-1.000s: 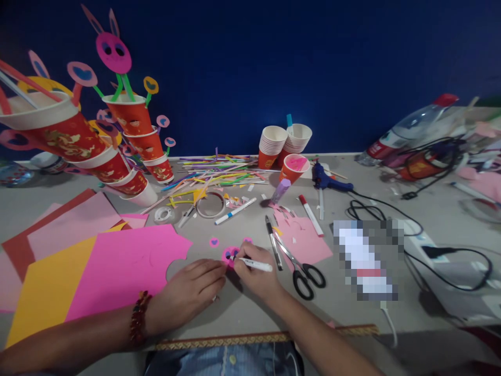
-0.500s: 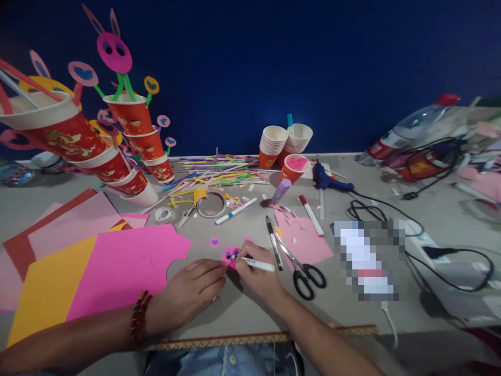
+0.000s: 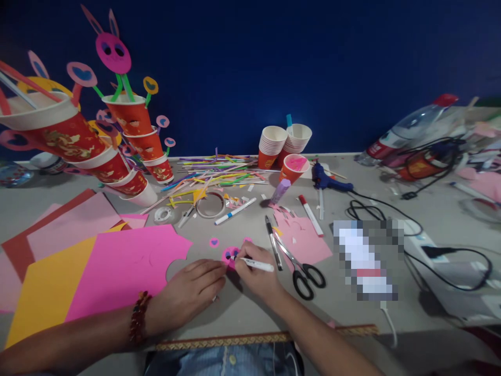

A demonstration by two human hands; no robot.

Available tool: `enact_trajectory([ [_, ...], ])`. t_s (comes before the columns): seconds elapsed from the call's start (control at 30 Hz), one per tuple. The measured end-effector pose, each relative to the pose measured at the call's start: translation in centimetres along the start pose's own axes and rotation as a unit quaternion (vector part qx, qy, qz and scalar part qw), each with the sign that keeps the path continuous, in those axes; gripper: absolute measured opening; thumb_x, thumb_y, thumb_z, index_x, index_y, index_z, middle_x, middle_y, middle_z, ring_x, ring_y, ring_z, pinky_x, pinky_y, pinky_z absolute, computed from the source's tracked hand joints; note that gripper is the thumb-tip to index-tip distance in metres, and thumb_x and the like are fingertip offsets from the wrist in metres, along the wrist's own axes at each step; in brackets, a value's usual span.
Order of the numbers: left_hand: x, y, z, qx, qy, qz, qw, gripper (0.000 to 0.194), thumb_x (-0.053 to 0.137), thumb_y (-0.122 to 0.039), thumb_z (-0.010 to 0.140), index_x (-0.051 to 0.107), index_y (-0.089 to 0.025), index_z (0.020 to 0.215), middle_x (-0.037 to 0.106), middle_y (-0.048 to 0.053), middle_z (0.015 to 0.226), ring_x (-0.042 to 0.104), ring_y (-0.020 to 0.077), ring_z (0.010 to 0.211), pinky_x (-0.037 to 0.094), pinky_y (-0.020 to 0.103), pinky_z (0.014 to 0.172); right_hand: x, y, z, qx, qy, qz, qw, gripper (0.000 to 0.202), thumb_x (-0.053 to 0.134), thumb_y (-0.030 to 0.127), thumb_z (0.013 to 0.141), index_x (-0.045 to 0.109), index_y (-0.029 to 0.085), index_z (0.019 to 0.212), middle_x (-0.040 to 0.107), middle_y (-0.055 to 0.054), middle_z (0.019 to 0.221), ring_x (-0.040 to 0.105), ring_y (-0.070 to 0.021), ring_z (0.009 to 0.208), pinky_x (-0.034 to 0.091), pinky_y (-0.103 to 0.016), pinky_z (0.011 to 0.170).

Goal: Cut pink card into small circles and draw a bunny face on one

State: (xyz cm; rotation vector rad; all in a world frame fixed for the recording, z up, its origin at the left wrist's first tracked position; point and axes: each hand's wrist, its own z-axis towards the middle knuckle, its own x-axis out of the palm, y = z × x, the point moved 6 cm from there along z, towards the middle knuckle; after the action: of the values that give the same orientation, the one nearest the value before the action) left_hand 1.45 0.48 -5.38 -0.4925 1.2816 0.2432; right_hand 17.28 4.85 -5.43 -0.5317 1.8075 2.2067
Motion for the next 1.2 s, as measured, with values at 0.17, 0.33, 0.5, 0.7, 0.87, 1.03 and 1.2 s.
enact_trajectory([
  [0.17, 0.0, -0.03, -0.04, 0.002, 0.0, -0.005, 1.0, 0.025, 0.049, -0.024, 0.099, 0.06, -0.013, 0.118, 0.06, 0.01, 0.133, 0.05, 0.0242, 0.126, 0.043, 0.04, 0.107, 0.03, 0.23, 0.09, -0.004, 0.007, -0.005, 1.0, 0.018, 0.05, 0.017, 0.078, 0.05, 0.022, 0.061, 0.05, 0.004, 0.057, 0.046, -0.0123, 0.053, 0.037, -0.025, 0.053],
  [0.33, 0.12, -0.01, -0.03, -0.001, -0.001, 0.0, 1.0, 0.023, 0.05, -0.024, 0.098, 0.061, -0.014, 0.116, 0.06, 0.011, 0.132, 0.051, 0.0241, 0.126, 0.043, 0.04, 0.107, -0.01, 0.15, 0.0, -0.013, 0.001, 0.003, 1.0, 0.018, 0.048, 0.016, 0.078, 0.05, 0.022, 0.061, 0.05, 0.004, 0.057, 0.047, -0.013, 0.054, 0.036, -0.025, 0.054],
  [0.5, 0.06, -0.04, 0.01, 0.001, -0.003, 0.002, 1.0, 0.022, 0.054, -0.026, 0.097, 0.061, -0.013, 0.114, 0.061, 0.011, 0.131, 0.051, 0.0239, 0.125, 0.043, 0.04, 0.106, 0.01, -0.04, -0.02, -0.005, 0.003, 0.007, 1.0, 0.018, 0.049, 0.018, 0.08, 0.05, 0.022, 0.062, 0.053, 0.003, 0.059, 0.048, -0.0134, 0.055, 0.037, -0.026, 0.055],
  [0.7, -0.02, -0.02, 0.02, -0.001, -0.004, 0.0, 1.0, 0.022, 0.05, -0.023, 0.098, 0.061, -0.014, 0.115, 0.062, 0.01, 0.13, 0.052, 0.0235, 0.124, 0.043, 0.039, 0.106, 0.02, 0.11, 0.03, -0.002, 0.009, -0.001, 1.0, 0.017, 0.049, 0.016, 0.077, 0.051, 0.022, 0.061, 0.051, 0.003, 0.057, 0.047, -0.0132, 0.054, 0.037, -0.026, 0.054],
  [0.87, -0.08, -0.06, -0.01, 0.003, -0.013, 0.001, 1.0, 0.022, 0.054, -0.024, 0.097, 0.061, -0.013, 0.114, 0.062, 0.012, 0.13, 0.052, 0.0236, 0.124, 0.043, 0.039, 0.106, -0.04, 0.03, -0.01, 0.004, 0.003, 0.002, 1.0, 0.019, 0.049, 0.019, 0.08, 0.05, 0.022, 0.062, 0.052, 0.003, 0.058, 0.048, -0.0138, 0.055, 0.037, -0.026, 0.054],
  [1.03, 0.06, -0.03, -0.05, 0.001, -0.011, 0.0, 1.0, 0.023, 0.05, -0.023, 0.098, 0.061, -0.014, 0.115, 0.062, 0.012, 0.13, 0.052, 0.0235, 0.125, 0.044, 0.04, 0.106, 0.05, -0.01, -0.02, 0.0, 0.008, -0.004, 1.0, 0.018, 0.049, 0.018, 0.078, 0.051, 0.022, 0.061, 0.052, 0.003, 0.058, 0.048, -0.0132, 0.054, 0.038, -0.026, 0.054],
  [1.2, -0.03, -0.05, -0.03, 0.003, -0.014, 0.002, 1.0, 0.023, 0.049, -0.024, 0.098, 0.062, -0.013, 0.115, 0.062, 0.011, 0.131, 0.052, 0.0239, 0.124, 0.044, 0.04, 0.106, 0.05, 0.15, 0.08, -0.005, 0.013, -0.003, 1.0, 0.017, 0.049, 0.018, 0.079, 0.051, 0.022, 0.062, 0.052, 0.003, 0.058, 0.048, -0.0132, 0.054, 0.038, -0.026, 0.055],
])
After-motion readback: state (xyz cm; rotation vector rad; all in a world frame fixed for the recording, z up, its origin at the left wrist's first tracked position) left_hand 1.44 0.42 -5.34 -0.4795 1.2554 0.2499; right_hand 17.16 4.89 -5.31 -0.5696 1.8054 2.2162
